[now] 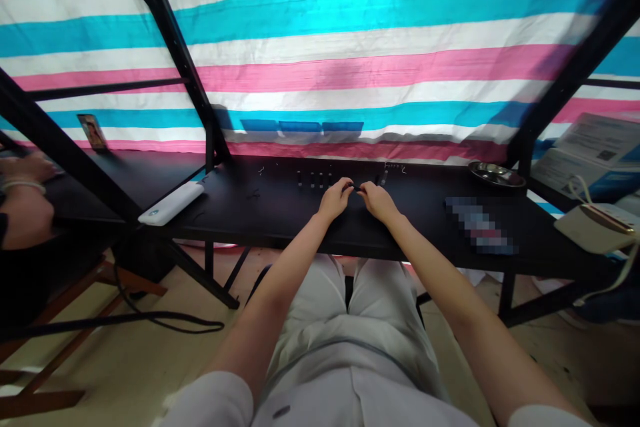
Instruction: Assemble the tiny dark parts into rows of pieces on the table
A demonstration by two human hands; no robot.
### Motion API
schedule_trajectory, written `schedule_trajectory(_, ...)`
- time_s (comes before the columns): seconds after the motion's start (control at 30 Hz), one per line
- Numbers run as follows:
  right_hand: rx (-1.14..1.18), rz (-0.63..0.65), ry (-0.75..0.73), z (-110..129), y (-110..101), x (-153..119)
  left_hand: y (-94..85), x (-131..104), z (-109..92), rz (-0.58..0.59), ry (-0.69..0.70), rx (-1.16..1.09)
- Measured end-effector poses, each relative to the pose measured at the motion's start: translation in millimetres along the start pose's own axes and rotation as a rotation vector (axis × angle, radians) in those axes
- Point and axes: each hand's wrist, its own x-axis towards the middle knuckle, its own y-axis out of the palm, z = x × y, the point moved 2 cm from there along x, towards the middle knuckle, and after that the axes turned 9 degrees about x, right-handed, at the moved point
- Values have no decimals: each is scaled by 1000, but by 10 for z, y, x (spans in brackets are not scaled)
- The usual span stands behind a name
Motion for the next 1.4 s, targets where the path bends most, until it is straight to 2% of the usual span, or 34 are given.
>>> schedule_trajectory(0.37, 52, 56, 5, 28, 38, -3, -4, 4, 19, 14, -41, -50)
schedule_trajectory(0.53, 94, 23, -17, 19, 11, -16, -7, -1, 16, -12, -40, -24)
schedule_trajectory(0.93, -67, -31, 11, 124, -69, -23, -21, -6, -20, -51, -31, 5)
schedule_trajectory(1.27, -65, -22, 118, 20, -48, -57, -39, -6, 9, -129, -74, 2)
schedule_trajectory(1.4, -19, -24, 77, 10, -26, -62, -21, 2, 26, -110, -79, 8)
